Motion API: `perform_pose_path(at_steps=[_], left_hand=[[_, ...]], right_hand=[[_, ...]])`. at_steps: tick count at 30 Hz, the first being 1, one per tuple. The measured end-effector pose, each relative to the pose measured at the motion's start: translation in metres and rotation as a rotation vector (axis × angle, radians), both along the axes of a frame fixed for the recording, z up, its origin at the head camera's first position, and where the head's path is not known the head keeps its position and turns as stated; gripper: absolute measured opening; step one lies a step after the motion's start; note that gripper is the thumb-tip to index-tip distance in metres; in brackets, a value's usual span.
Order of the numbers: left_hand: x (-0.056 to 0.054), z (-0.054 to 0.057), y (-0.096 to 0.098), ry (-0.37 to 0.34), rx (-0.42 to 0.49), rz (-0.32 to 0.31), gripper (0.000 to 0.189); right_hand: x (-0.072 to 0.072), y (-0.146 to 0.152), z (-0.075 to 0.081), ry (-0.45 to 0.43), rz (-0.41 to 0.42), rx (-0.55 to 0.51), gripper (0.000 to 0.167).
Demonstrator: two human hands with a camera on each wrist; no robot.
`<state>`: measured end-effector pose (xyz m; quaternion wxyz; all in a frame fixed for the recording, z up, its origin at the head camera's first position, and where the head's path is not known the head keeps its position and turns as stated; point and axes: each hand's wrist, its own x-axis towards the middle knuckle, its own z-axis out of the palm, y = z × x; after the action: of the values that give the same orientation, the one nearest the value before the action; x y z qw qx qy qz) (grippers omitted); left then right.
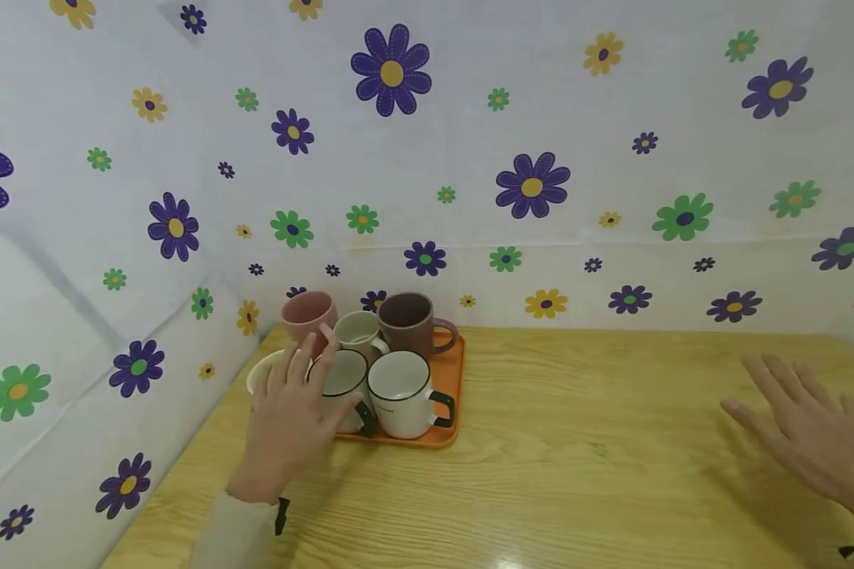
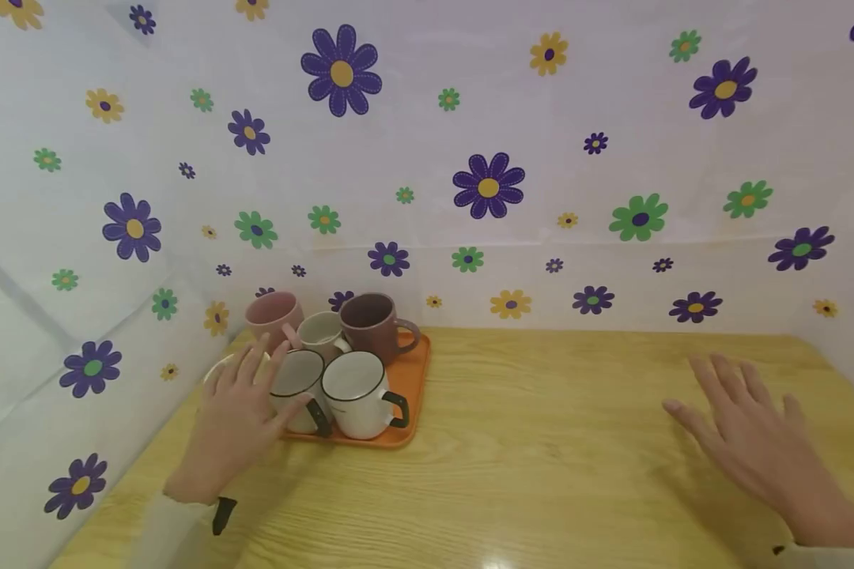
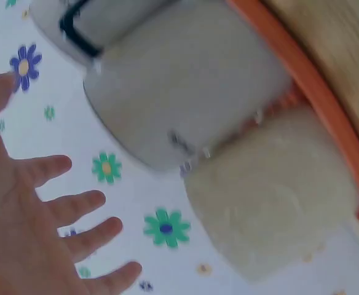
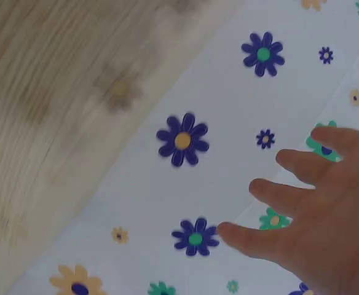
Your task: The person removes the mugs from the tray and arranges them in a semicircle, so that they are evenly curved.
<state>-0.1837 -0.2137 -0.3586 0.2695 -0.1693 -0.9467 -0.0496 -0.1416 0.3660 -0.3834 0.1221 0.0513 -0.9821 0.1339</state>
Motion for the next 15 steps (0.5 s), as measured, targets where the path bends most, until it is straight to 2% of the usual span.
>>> perform_pose_path(at_steps=[5,11,15], left_hand=[[0.007,0.006,-0.026,0.111,0.05,0.028,0.064],[0.014,0.007,-0.051,0.151,0.175,0.097,0.056],[0.013,0.003,-0.062,0.143,0.216,0.126,0.053]], right_hand=[[-0.014,-0.016,0.015,0.058,0.049,-0.124,0.063],[-0.023,-0.039,0.023,0.071,0.079,-0.326,0.05],[-0.028,-0.047,0.026,0.036,0.097,-0.374,0.05]])
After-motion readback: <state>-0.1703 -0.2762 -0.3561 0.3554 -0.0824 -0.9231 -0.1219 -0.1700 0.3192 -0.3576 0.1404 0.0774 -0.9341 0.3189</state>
